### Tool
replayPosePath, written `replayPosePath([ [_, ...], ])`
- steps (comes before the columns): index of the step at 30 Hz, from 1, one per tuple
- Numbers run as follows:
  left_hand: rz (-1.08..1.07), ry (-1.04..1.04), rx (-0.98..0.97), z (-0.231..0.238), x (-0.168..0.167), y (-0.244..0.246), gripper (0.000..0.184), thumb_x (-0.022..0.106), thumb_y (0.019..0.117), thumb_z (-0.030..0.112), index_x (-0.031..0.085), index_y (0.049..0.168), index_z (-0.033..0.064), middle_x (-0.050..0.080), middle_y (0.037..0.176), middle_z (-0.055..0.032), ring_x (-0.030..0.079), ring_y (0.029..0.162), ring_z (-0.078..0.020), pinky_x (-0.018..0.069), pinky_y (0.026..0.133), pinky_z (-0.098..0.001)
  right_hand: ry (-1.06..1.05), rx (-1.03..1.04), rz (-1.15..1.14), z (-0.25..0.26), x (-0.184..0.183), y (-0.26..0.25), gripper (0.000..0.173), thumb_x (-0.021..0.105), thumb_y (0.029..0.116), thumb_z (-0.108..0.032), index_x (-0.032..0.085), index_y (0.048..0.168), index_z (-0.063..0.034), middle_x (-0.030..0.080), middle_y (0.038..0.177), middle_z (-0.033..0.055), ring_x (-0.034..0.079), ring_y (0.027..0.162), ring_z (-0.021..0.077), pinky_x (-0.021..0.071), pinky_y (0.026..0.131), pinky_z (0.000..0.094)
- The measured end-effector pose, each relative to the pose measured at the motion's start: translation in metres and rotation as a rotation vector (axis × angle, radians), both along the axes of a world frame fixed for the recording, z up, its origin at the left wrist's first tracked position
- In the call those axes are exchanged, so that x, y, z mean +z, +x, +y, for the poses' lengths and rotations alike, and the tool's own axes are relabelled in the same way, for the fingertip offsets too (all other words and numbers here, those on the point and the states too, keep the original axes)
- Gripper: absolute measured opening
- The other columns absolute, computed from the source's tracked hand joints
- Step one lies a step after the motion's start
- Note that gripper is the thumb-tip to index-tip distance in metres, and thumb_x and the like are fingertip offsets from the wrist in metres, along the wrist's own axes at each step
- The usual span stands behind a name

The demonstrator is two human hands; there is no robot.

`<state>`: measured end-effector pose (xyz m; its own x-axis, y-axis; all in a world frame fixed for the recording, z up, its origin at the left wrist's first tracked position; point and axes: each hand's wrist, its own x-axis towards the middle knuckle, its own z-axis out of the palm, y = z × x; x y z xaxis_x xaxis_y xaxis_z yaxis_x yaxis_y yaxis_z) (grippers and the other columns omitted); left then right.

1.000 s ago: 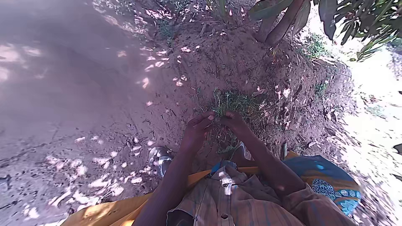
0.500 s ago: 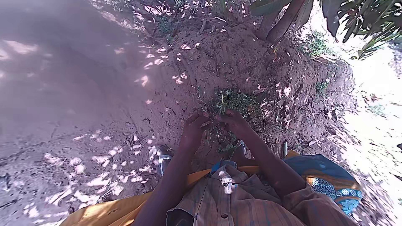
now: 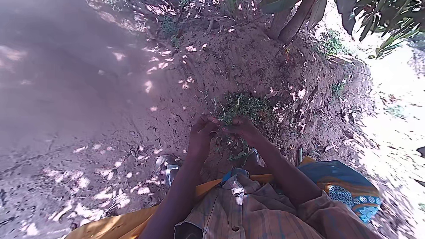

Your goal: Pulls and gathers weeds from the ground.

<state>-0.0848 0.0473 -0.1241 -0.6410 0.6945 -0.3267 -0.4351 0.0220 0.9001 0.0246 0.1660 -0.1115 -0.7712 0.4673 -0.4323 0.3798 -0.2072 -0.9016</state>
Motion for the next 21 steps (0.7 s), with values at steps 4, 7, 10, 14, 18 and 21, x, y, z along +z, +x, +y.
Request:
replayPosePath([
  [4,0.027,0.032,-0.039,-0.0001,-0.0057,-0.0016,0.020,0.051,0.1011,-0.004,0.053,0.114,0.0110,0.065,0.081,0.0052,0.060,0.068,-0.0019,0.0506,0.064,-0.0186,-0.004,0.031,-0.040,0.0001,0.0025,-0.0003,0.019,0.060,0.1011,-0.005,0.060,0.082,-0.0003,0.064,0.069,0.0004,0.052,0.052,0.0007,0.0441,0.052,0.0145],
  [7,0.028,0.035,-0.002,-0.0003,-0.0070,-0.0017,0.021,0.052,0.1002,-0.005,0.054,0.114,0.0104,0.064,0.081,0.0052,0.061,0.069,-0.0026,0.0519,0.064,-0.0195,-0.036,0.006,-0.026,-0.0017,0.0022,-0.0004,0.022,0.057,0.1035,-0.007,0.062,0.083,0.0009,0.064,0.070,0.0009,0.053,0.052,0.0012,0.0454,0.052,0.0150],
  [10,0.015,0.029,0.074,-0.0010,-0.0061,-0.0037,0.021,0.052,0.1011,-0.004,0.054,0.116,0.0108,0.065,0.083,0.0053,0.061,0.070,-0.0019,0.0504,0.063,-0.0178,-0.067,-0.148,0.024,0.0017,-0.0019,0.0010,0.020,0.055,0.1050,-0.009,0.062,0.089,-0.0001,0.066,0.072,0.0015,0.054,0.052,0.0024,0.0462,0.050,0.0158],
  [14,0.019,0.031,0.081,0.0002,-0.0076,-0.0047,0.035,0.055,0.0991,-0.006,0.052,0.130,0.0105,0.067,0.085,0.0043,0.063,0.071,-0.0020,0.0508,0.063,-0.0168,-0.034,-0.173,-0.004,0.0049,-0.0005,0.0011,0.017,0.056,0.1045,-0.008,0.066,0.097,0.0021,0.067,0.076,0.0031,0.053,0.050,0.0029,0.0453,0.049,0.0163],
  [18,0.169,-0.015,-0.044,-0.0006,-0.0054,-0.0006,0.045,0.060,0.0952,-0.008,0.048,0.137,0.0031,0.067,0.091,0.0011,0.064,0.072,-0.0028,0.0545,0.068,-0.0195,0.048,0.044,-0.073,-0.0031,0.0025,-0.0007,0.023,0.058,0.1036,-0.008,0.058,0.082,-0.0007,0.058,0.066,-0.0003,0.054,0.054,0.0030,0.0466,0.056,0.0165],
  [21,0.285,0.007,-0.115,-0.0019,-0.0044,-0.0005,0.051,0.061,0.0946,-0.008,0.047,0.143,0.0020,0.068,0.103,-0.0031,0.066,0.078,-0.0037,0.0562,0.073,-0.0216,0.090,0.031,-0.059,-0.0021,0.0022,0.0012,0.025,0.058,0.1031,-0.008,0.056,0.079,-0.0010,0.055,0.061,-0.0009,0.053,0.052,0.0033,0.0459,0.055,0.0167],
])
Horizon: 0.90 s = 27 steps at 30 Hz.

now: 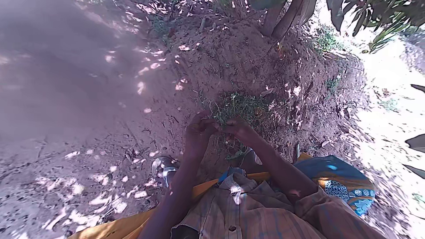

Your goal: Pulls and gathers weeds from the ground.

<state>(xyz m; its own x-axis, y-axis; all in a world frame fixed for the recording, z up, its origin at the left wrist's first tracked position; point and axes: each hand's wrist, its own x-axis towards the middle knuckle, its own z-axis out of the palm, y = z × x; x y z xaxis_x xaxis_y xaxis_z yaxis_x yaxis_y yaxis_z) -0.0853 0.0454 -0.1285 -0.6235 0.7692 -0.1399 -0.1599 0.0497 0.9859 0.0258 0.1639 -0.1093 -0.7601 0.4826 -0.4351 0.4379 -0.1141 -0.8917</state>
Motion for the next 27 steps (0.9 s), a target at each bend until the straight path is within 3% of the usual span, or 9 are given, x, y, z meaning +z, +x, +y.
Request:
replayPosePath([
  [3,0.026,0.049,-0.032,0.000,0.001,0.000,0.056,0.058,0.0970,-0.003,0.042,0.150,0.0088,0.067,0.122,-0.0039,0.067,0.088,-0.0054,0.0556,0.077,-0.0231,0.094,-0.101,0.025,0.008,0.007,0.006,0.025,0.059,0.1043,-0.017,0.056,0.083,-0.0034,0.054,0.064,0.0005,0.051,0.053,0.0054,0.0454,0.053,0.0192],
  [9,-0.018,0.048,0.032,0.000,-0.008,-0.006,0.046,0.052,0.1009,0.003,0.045,0.146,0.0057,0.066,0.122,-0.0070,0.068,0.094,-0.0100,0.0577,0.082,-0.0280,0.244,-0.360,0.110,0.039,0.019,0.014,0.021,0.060,0.1026,-0.013,0.060,0.085,-0.0032,0.058,0.065,-0.0017,0.054,0.051,0.0035,0.0492,0.052,0.0185],
  [11,-0.053,0.025,0.047,0.000,-0.005,-0.006,0.042,0.049,0.1040,0.003,0.045,0.146,0.0051,0.064,0.122,-0.0074,0.067,0.097,-0.0102,0.0567,0.084,-0.0281,0.374,-0.321,-0.051,0.049,0.012,0.017,0.020,0.062,0.1023,-0.018,0.065,0.106,0.0006,0.065,0.089,0.0087,0.063,0.071,0.0135,0.0548,0.065,0.0293],
  [12,-0.064,0.016,0.054,0.001,-0.003,-0.005,0.041,0.048,0.1048,0.004,0.045,0.146,0.0048,0.063,0.122,-0.0076,0.067,0.098,-0.0101,0.0567,0.084,-0.0281,0.395,-0.293,-0.118,0.054,0.009,0.019,0.033,0.062,0.1021,-0.019,0.063,0.127,0.0024,0.065,0.116,0.0193,0.067,0.095,0.0258,0.0565,0.083,0.0419],
  [13,-0.069,0.010,0.059,0.001,-0.002,-0.005,0.040,0.048,0.1049,0.004,0.045,0.145,0.0048,0.063,0.122,-0.0074,0.067,0.099,-0.0101,0.0568,0.084,-0.0281,0.387,-0.288,-0.156,0.057,0.007,0.021,0.044,0.061,0.1023,-0.019,0.054,0.142,0.0010,0.056,0.138,0.0243,0.061,0.116,0.0334,0.0516,0.096,0.0493],
  [14,-0.074,0.009,0.066,0.001,-0.002,-0.006,0.040,0.048,0.1044,0.004,0.046,0.145,0.0050,0.064,0.122,-0.0075,0.067,0.099,-0.0104,0.0567,0.083,-0.0278,0.399,-0.321,-0.153,0.059,0.006,0.022,0.049,0.060,0.1024,-0.018,0.050,0.146,-0.0003,0.049,0.147,0.0252,0.057,0.123,0.0356,0.0475,0.101,0.0520],
  [19,-0.130,-0.005,0.114,0.001,-0.003,-0.007,0.038,0.046,0.1047,0.005,0.049,0.142,0.0068,0.066,0.120,-0.0065,0.068,0.099,-0.0112,0.0568,0.081,-0.0269,0.502,-0.557,0.068,0.073,0.010,0.032,0.032,0.054,0.1040,-0.012,0.060,0.133,0.0010,0.057,0.137,0.0202,0.061,0.117,0.0274,0.0523,0.095,0.0435],
  [22,-0.173,-0.021,0.145,0.000,0.000,-0.008,0.035,0.044,0.1061,0.007,0.050,0.140,0.0076,0.066,0.119,-0.0055,0.068,0.099,-0.0114,0.0568,0.080,-0.0262,0.423,-0.663,0.042,0.079,0.000,0.037,0.033,0.053,0.1054,-0.015,0.059,0.134,0.0001,0.055,0.141,0.0192,0.055,0.126,0.0290,0.0485,0.100,0.0477],
  [27,-0.210,0.007,0.156,0.002,0.003,-0.002,0.031,0.042,0.1079,0.007,0.051,0.138,0.0077,0.066,0.118,-0.0046,0.069,0.096,-0.0115,0.0580,0.079,-0.0258,0.305,-0.582,-0.442,0.074,-0.070,0.043,0.072,0.063,0.1025,-0.027,0.026,0.159,-0.0027,0.043,0.151,0.0315,0.050,0.134,0.0448,0.0419,0.108,0.0581],
])
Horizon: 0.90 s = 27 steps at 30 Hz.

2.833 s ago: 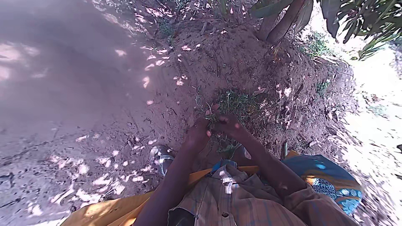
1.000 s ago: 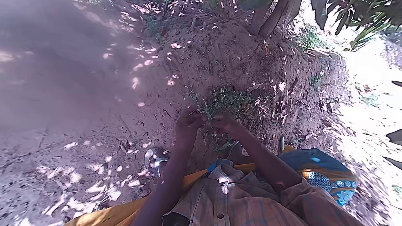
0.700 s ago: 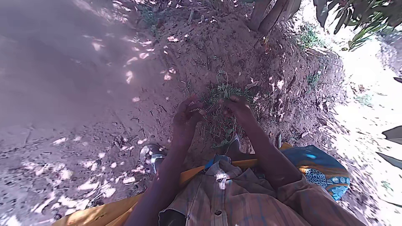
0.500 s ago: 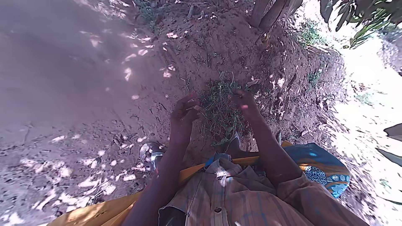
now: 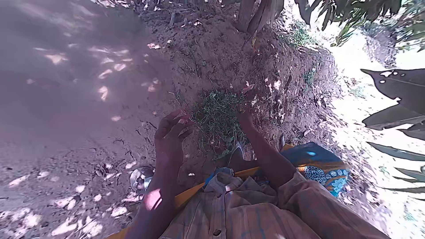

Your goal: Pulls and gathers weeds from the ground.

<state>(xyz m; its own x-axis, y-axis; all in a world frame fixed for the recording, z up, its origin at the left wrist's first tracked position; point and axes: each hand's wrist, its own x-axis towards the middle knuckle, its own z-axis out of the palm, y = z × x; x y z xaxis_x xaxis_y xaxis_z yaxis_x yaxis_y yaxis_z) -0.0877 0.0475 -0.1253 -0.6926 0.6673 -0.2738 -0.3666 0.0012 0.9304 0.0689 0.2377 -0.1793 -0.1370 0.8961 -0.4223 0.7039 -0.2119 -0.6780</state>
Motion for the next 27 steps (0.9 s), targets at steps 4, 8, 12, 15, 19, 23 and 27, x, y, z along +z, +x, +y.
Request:
replayPosePath([
  [4,0.020,0.010,0.008,0.002,-0.006,-0.001,0.032,0.041,0.1068,0.006,0.052,0.137,0.0073,0.066,0.117,-0.0041,0.070,0.093,-0.0114,0.0589,0.075,-0.0251,-0.095,0.170,-0.119,-0.031,-0.034,-0.008,0.086,0.068,0.0986,-0.032,0.019,0.161,0.0004,0.026,0.162,0.0306,0.042,0.142,0.0432,0.0398,0.114,0.0519],
  [8,0.043,-0.030,0.004,-0.002,-0.012,-0.006,0.034,0.041,0.1053,0.007,0.053,0.137,0.0073,0.068,0.118,-0.0033,0.070,0.094,-0.0096,0.0582,0.075,-0.0238,-0.073,0.271,-0.094,-0.031,-0.020,-0.039,0.080,0.068,0.0983,-0.022,0.022,0.160,-0.0002,0.034,0.158,0.0299,0.049,0.137,0.0427,0.0441,0.110,0.0530],
  [12,0.019,-0.067,0.068,-0.006,-0.021,-0.016,0.035,0.043,0.1043,0.009,0.051,0.138,0.0050,0.066,0.116,-0.0041,0.069,0.093,-0.0095,0.0582,0.076,-0.0252,-0.022,0.391,-0.026,-0.025,-0.009,-0.084,0.072,0.067,0.0984,-0.015,0.029,0.158,-0.0022,0.041,0.154,0.0301,0.054,0.130,0.0425,0.0474,0.104,0.0546],
  [15,0.001,-0.086,0.093,-0.008,-0.030,-0.021,0.033,0.043,0.1044,0.008,0.052,0.136,0.0043,0.067,0.115,-0.0048,0.069,0.093,-0.0112,0.0585,0.077,-0.0263,0.134,0.528,-0.008,-0.020,-0.018,-0.100,0.073,0.069,0.0954,-0.011,0.031,0.158,-0.0070,0.054,0.139,0.0308,0.062,0.117,0.0471,0.0524,0.092,0.0618],
  [19,0.003,-0.142,0.096,-0.009,-0.038,-0.025,0.036,0.042,0.1030,0.007,0.053,0.137,0.0069,0.067,0.119,-0.0039,0.069,0.096,-0.0102,0.0574,0.077,-0.0248,0.426,0.803,0.042,-0.015,-0.011,-0.102,0.069,0.064,0.0937,0.003,0.039,0.157,-0.0080,0.044,0.154,0.0237,0.061,0.120,0.0449,0.0555,0.088,0.0603],
  [23,0.006,-0.167,0.098,-0.008,-0.043,-0.026,0.031,0.043,0.1052,0.008,0.054,0.134,0.0094,0.066,0.116,-0.0012,0.068,0.097,-0.0092,0.0582,0.079,-0.0265,0.304,1.059,-0.099,0.023,0.005,-0.113,0.061,0.055,0.0976,0.003,0.042,0.156,-0.0075,0.042,0.158,0.0209,0.053,0.134,0.0399,0.0473,0.105,0.0556],
  [27,-0.005,-0.144,0.084,-0.009,-0.044,-0.027,0.029,0.047,0.1044,0.008,0.056,0.132,0.0117,0.067,0.114,0.0014,0.068,0.097,-0.0073,0.0581,0.080,-0.0246,0.311,0.911,0.002,0.077,0.029,-0.092,0.040,0.052,0.1043,-0.009,0.057,0.144,-0.0034,0.064,0.135,0.0195,0.065,0.119,0.0312,0.0507,0.101,0.0490],
])
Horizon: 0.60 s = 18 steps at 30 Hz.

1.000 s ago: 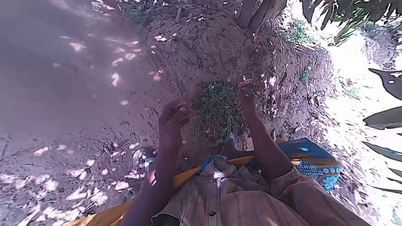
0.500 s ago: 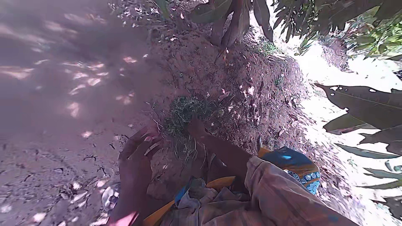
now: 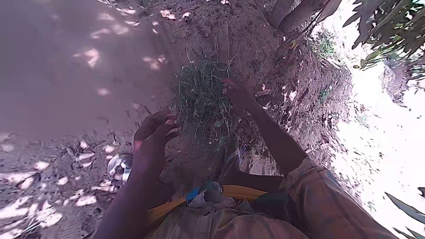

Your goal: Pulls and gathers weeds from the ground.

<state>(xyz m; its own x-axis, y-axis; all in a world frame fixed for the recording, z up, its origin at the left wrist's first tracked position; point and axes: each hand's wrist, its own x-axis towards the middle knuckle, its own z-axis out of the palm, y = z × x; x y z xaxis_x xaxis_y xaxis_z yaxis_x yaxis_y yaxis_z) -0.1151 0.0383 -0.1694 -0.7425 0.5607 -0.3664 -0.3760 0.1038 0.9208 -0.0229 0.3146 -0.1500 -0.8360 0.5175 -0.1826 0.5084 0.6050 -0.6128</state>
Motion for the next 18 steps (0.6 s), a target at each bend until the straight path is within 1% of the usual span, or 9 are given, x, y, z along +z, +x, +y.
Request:
replayPosePath([
  [3,-0.011,0.010,-0.014,0.000,0.002,0.001,0.029,0.047,0.1046,0.008,0.055,0.132,0.0118,0.067,0.113,0.0021,0.068,0.094,-0.0062,0.0579,0.079,-0.0232,0.052,-0.386,0.053,0.030,0.015,0.035,0.032,0.049,0.1063,-0.014,0.062,0.132,0.0011,0.066,0.126,0.0206,0.065,0.111,0.0304,0.0508,0.095,0.0485],
  [5,-0.010,0.014,-0.027,0.001,0.004,0.002,0.028,0.047,0.1047,0.008,0.056,0.131,0.0116,0.067,0.112,0.0023,0.068,0.093,-0.0059,0.0579,0.079,-0.0232,0.056,-0.525,-0.076,0.042,0.005,0.058,0.039,0.050,0.1064,-0.018,0.056,0.140,0.0000,0.061,0.137,0.0228,0.059,0.125,0.0356,0.0444,0.104,0.0541],
  [7,-0.004,0.006,-0.035,0.002,0.006,0.004,0.028,0.048,0.1049,0.009,0.056,0.131,0.0113,0.067,0.112,0.0014,0.068,0.093,-0.0066,0.0576,0.079,-0.0238,-0.034,-0.521,-0.221,0.041,-0.015,0.073,0.053,0.051,0.1082,-0.026,0.040,0.155,-0.0032,0.050,0.149,0.0260,0.048,0.139,0.0398,0.0367,0.114,0.0562],
  [8,-0.001,0.002,-0.043,0.002,0.008,0.005,0.028,0.047,0.1053,0.009,0.056,0.132,0.0110,0.066,0.114,0.0008,0.067,0.094,-0.0072,0.0569,0.079,-0.0242,-0.102,-0.495,-0.244,0.037,-0.023,0.076,0.055,0.051,0.1085,-0.027,0.037,0.155,-0.0030,0.048,0.150,0.0274,0.047,0.139,0.0407,0.0355,0.114,0.0564],
  [10,0.004,0.008,-0.039,0.003,0.010,0.005,0.029,0.047,0.1051,0.009,0.056,0.132,0.0103,0.065,0.115,-0.0004,0.067,0.095,-0.0082,0.0571,0.080,-0.0252,-0.134,-0.412,-0.198,0.027,-0.028,0.069,0.051,0.050,0.1088,-0.025,0.040,0.152,0.0009,0.052,0.144,0.0282,0.052,0.134,0.0401,0.0399,0.112,0.0558],
  [12,-0.009,0.025,-0.026,0.003,0.011,0.006,0.028,0.046,0.1050,0.009,0.057,0.131,0.0093,0.065,0.116,-0.0019,0.067,0.096,-0.0093,0.0574,0.080,-0.0266,-0.031,-0.342,-0.072,0.004,0.003,0.047,0.042,0.051,0.1072,-0.020,0.054,0.142,0.0021,0.059,0.137,0.0262,0.056,0.128,0.0374,0.0420,0.108,0.0546],
  [14,-0.025,0.035,-0.021,0.003,0.012,0.006,0.029,0.047,0.1052,0.010,0.056,0.132,0.0082,0.065,0.117,-0.0035,0.067,0.098,-0.0103,0.0572,0.082,-0.0277,-0.073,-0.225,0.139,-0.021,0.050,0.025,0.032,0.053,0.1053,-0.017,0.062,0.130,0.0018,0.064,0.129,0.0186,0.061,0.118,0.0251,0.0483,0.100,0.0442],
  [16,-0.035,0.041,-0.021,0.003,0.013,0.005,0.030,0.048,0.1052,0.010,0.055,0.134,0.0071,0.065,0.117,-0.0039,0.066,0.098,-0.0093,0.0557,0.081,-0.0269,-0.194,0.068,0.475,-0.053,0.096,0.018,0.018,0.054,0.1006,-0.013,0.066,0.108,0.0000,0.071,0.105,0.0057,0.068,0.098,0.0100,0.0573,0.089,0.0298],
  [18,-0.041,0.059,-0.015,0.002,0.011,0.003,0.029,0.049,0.1052,0.010,0.056,0.134,0.0076,0.066,0.117,-0.0038,0.067,0.097,-0.0095,0.0562,0.081,-0.0267,-0.408,0.478,0.759,-0.090,0.132,0.023,0.016,0.061,0.1011,-0.023,0.068,0.096,-0.0098,0.073,0.093,-0.0021,0.072,0.089,0.0103,0.0621,0.082,0.0314],
])
